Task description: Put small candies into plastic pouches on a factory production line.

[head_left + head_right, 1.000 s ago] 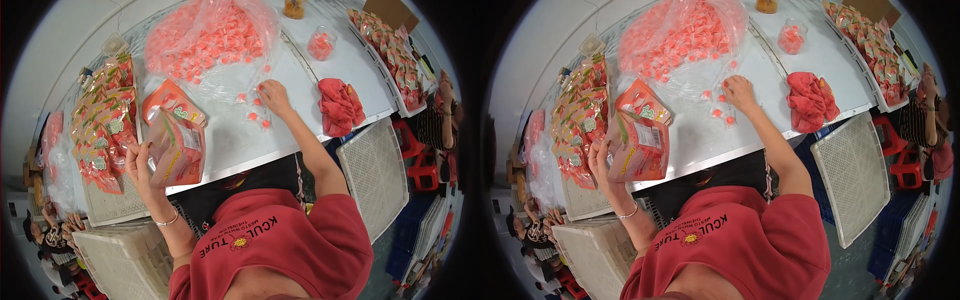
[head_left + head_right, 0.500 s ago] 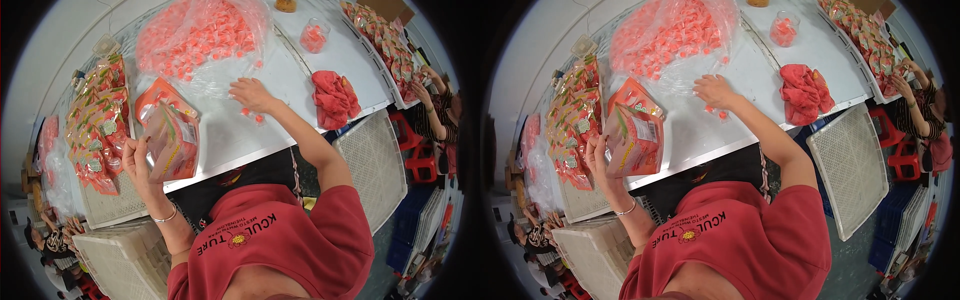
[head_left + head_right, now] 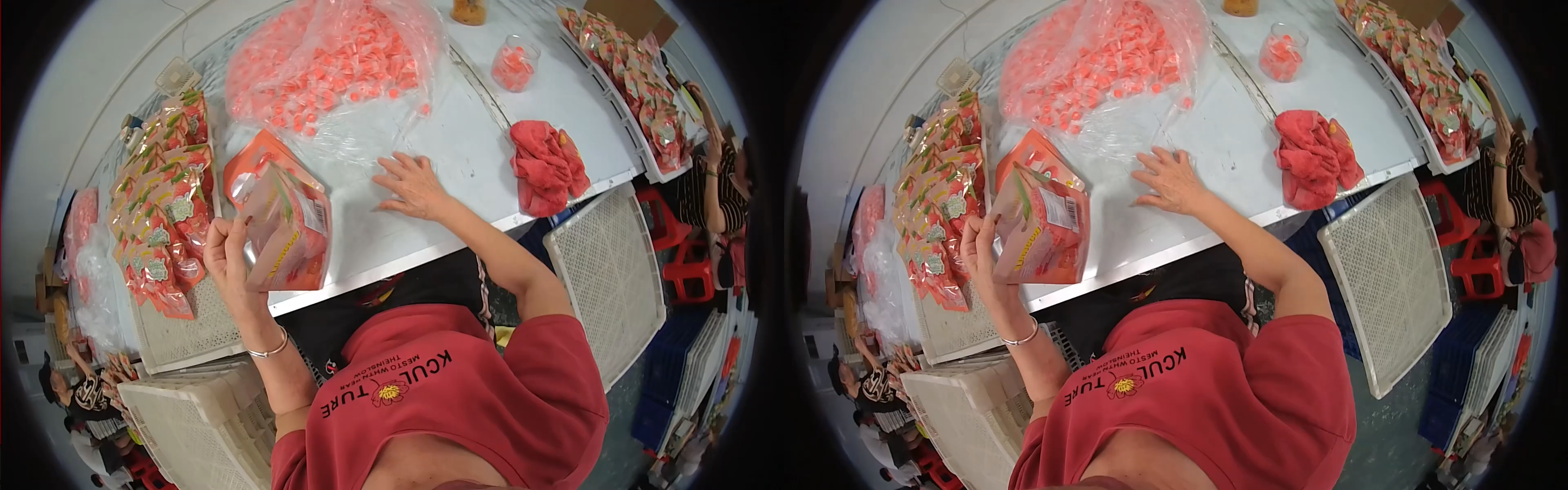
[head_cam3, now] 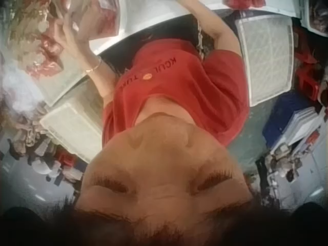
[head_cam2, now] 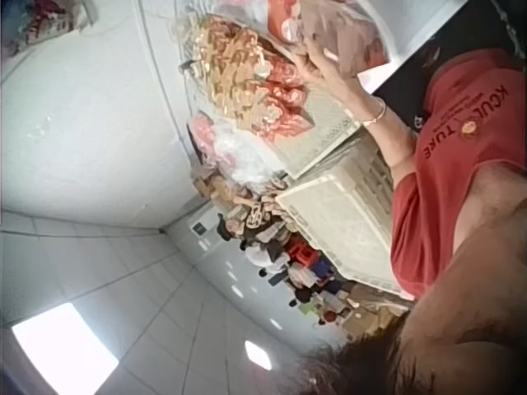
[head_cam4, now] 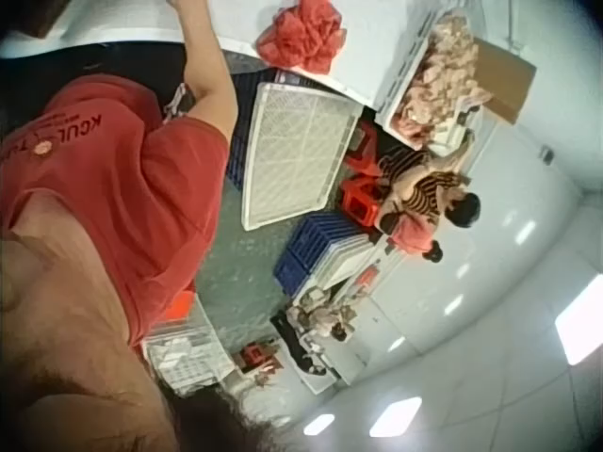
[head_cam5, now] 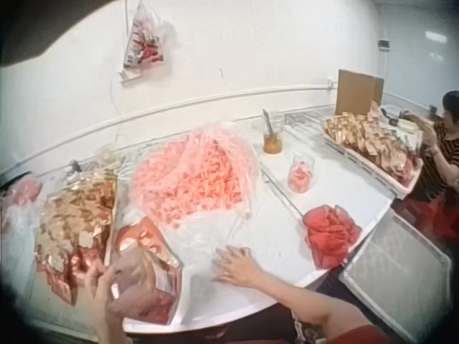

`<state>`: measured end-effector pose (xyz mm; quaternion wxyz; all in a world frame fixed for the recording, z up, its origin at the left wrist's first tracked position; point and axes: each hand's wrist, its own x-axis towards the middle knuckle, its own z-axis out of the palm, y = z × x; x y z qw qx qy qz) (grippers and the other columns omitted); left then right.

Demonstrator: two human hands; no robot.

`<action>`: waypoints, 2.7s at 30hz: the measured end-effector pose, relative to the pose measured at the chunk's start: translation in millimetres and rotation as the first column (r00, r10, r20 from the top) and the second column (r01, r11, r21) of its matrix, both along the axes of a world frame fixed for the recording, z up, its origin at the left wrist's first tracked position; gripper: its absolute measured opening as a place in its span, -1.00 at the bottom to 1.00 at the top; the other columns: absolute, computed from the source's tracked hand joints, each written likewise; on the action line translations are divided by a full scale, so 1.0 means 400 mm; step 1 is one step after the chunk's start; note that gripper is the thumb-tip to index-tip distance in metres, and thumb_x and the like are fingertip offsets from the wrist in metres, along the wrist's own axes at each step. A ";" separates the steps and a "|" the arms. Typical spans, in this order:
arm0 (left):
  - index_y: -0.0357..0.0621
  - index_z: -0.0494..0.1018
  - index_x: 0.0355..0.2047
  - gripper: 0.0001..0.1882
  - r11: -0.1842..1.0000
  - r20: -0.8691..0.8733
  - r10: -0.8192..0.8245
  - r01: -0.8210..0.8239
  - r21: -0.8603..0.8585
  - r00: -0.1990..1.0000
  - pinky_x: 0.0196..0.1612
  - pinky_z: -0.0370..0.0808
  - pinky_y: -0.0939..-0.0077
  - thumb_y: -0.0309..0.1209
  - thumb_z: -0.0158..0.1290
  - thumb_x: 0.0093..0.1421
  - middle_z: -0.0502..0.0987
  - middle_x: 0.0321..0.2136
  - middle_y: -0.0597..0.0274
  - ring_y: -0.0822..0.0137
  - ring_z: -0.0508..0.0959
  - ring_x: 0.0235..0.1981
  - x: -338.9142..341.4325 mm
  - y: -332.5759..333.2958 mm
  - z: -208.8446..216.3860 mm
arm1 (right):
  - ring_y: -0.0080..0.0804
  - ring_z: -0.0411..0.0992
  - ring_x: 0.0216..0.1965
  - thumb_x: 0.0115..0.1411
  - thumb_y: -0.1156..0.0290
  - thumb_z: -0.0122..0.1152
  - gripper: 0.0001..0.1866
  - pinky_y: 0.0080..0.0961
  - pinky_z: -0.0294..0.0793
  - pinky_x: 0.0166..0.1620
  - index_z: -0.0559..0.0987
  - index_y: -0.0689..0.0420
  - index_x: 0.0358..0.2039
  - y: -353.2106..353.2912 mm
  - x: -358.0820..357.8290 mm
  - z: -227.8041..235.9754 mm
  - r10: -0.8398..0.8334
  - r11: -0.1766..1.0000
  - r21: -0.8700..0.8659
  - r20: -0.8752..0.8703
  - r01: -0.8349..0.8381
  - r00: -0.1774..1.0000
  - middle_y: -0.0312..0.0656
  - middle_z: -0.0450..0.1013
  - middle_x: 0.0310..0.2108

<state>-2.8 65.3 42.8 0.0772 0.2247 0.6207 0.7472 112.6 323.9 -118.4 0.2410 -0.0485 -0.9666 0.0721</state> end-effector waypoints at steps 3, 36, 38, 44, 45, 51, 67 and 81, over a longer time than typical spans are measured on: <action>-0.16 0.26 -0.60 -0.79 0.999 0.041 -0.013 0.011 0.034 0.999 -0.39 0.16 0.76 -0.52 -0.03 0.19 0.26 -0.60 0.48 0.65 0.21 -0.52 0.007 0.002 0.014 | -0.31 0.32 -0.16 0.00 0.18 0.22 -0.75 -0.31 0.34 -0.26 0.47 0.02 -0.36 0.000 -0.013 -0.033 0.002 0.997 -0.083 0.070 0.004 0.998 -0.33 0.37 -0.17; -0.30 0.19 -0.58 -0.78 0.979 -0.272 0.032 -0.085 -0.185 0.962 -0.59 0.24 0.44 -0.45 -0.11 0.16 0.23 -0.73 0.18 0.44 0.24 -0.67 -0.007 0.267 -0.075 | -0.24 0.41 -0.43 0.09 0.36 0.12 -0.81 -0.37 0.36 -0.35 0.47 0.24 -0.48 -0.088 -0.242 0.469 0.142 0.946 -0.271 -0.143 -0.177 0.980 -0.18 0.44 -0.51; -0.29 0.19 -0.60 -0.78 0.987 -0.187 0.104 -0.124 -0.099 0.977 -0.59 0.24 0.47 -0.46 -0.10 0.15 0.22 -0.73 0.22 0.47 0.24 -0.67 -0.020 0.267 -0.080 | -0.26 0.42 -0.39 0.07 0.30 0.14 -0.78 -0.39 0.36 -0.32 0.48 0.22 -0.47 -0.088 -0.243 0.472 0.274 0.875 -0.341 -0.238 -0.345 0.932 -0.19 0.45 -0.50; -0.27 0.29 -0.60 -0.82 0.994 0.199 -0.105 0.108 -0.004 0.974 -0.52 0.31 0.56 -0.47 -0.07 0.12 0.34 -0.65 0.32 0.50 0.35 -0.59 -0.050 0.197 -0.072 | -0.21 0.42 -0.30 -0.05 0.14 0.22 -0.67 -0.32 0.34 -0.18 0.52 0.18 -0.46 -0.104 -0.150 0.449 0.514 0.855 -0.184 0.175 -0.485 0.840 -0.14 0.45 -0.50; -0.27 0.29 -0.60 -0.82 0.993 0.197 -0.114 0.117 -0.001 0.974 -0.52 0.31 0.56 -0.47 -0.07 0.12 0.34 -0.65 0.32 0.50 0.35 -0.59 -0.049 0.198 -0.070 | -0.19 0.42 -0.29 -0.09 0.13 0.26 -0.65 -0.27 0.31 -0.13 0.52 0.18 -0.46 -0.097 -0.147 0.417 0.392 0.908 0.015 0.313 -0.418 0.865 -0.14 0.44 -0.52; -0.27 0.43 -0.15 -0.52 0.959 -0.196 -0.280 0.284 -0.009 0.940 0.08 0.18 0.50 -0.07 -0.16 0.23 0.49 -0.20 0.21 0.45 0.38 -0.10 -0.125 0.205 -0.048 | -0.12 0.39 -0.26 -0.12 0.16 0.31 -0.65 -0.13 0.12 0.06 0.50 0.18 -0.47 -0.104 -0.108 0.510 0.489 0.845 -0.075 0.508 -0.529 0.709 -0.08 0.41 -0.47; -0.31 0.50 -0.49 -0.52 0.928 -0.098 -0.282 0.245 -0.280 0.954 -0.58 0.25 0.64 -0.08 -0.10 0.26 0.35 -0.73 0.44 0.65 0.28 -0.60 -0.008 0.176 -0.004 | -0.17 0.39 -0.24 -0.13 0.28 0.34 -0.71 -0.25 0.29 -0.10 0.56 0.17 -0.40 -0.078 -0.018 0.528 0.613 0.785 -0.212 0.134 -0.582 0.778 -0.02 0.38 -0.21; -0.29 0.51 -0.24 -0.80 0.917 -0.084 -0.389 0.376 -0.132 0.918 -0.29 0.44 0.68 -0.54 0.11 0.08 0.54 -0.35 0.33 0.58 0.49 -0.35 -0.024 0.066 -0.015 | -0.58 0.45 -0.40 -0.02 0.49 0.29 -0.86 -0.57 0.43 -0.43 0.55 0.25 -0.44 -0.142 -0.058 0.464 0.315 0.570 -0.702 -0.295 -0.428 0.902 -0.22 0.49 -0.43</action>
